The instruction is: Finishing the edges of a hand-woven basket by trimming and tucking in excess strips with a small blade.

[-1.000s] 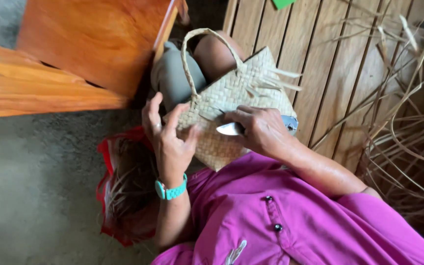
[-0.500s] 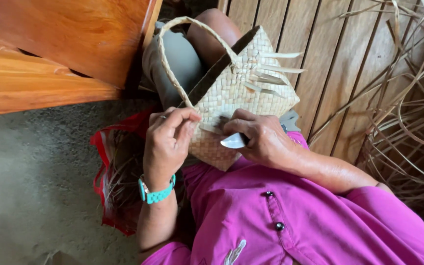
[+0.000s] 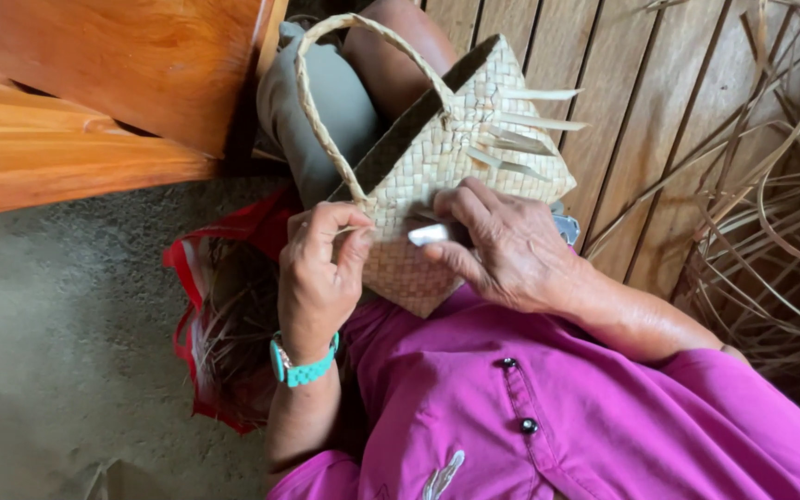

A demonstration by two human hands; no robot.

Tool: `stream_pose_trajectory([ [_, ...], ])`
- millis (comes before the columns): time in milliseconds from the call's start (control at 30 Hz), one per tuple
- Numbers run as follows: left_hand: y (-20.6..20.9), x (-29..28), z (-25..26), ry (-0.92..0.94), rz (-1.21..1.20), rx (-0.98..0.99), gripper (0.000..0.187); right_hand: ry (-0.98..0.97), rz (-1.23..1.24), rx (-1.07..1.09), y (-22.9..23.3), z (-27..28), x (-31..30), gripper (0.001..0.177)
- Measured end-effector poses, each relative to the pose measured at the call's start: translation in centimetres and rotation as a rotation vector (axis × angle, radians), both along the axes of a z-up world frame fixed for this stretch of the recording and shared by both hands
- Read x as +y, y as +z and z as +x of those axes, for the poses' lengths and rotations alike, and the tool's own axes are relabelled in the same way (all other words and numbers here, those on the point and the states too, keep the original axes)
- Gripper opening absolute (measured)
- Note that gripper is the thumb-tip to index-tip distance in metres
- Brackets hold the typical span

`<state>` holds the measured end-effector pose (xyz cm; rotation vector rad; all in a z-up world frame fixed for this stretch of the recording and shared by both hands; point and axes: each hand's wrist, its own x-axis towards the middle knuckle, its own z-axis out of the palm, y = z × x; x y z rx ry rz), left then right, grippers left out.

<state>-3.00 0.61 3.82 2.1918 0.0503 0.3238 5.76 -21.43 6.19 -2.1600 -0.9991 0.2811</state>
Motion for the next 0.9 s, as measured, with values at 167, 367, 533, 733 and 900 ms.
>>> stream_pose_trajectory([
  [167, 0.8, 0.4, -0.5, 0.018, -0.103, 0.13, 0.009, 0.001, 0.077, -0.07, -1.6, 0.3, 0.0, 0.029],
  [367, 1.5, 0.5, -0.2, -0.017, -0.178, 0.214, 0.01, 0.004, 0.082, -0.138, -2.4, 0.7, -0.4, 0.026],
  [533, 0.6, 0.4, 0.0, -0.038, -0.223, 0.231, 0.011, 0.045, 0.089, -0.137, -2.3, 1.3, -0.2, 0.026],
  [733, -0.1, 0.6, 0.4, -0.011, -0.372, 0.247, 0.016, 0.032, 0.132, -0.116, -3.7, 1.3, 0.0, 0.024],
  [900, -0.4, 0.7, 1.0, -0.039, -0.424, 0.245, 0.019, 0.003, 0.196, -0.08, -4.3, 1.3, 0.1, 0.025],
])
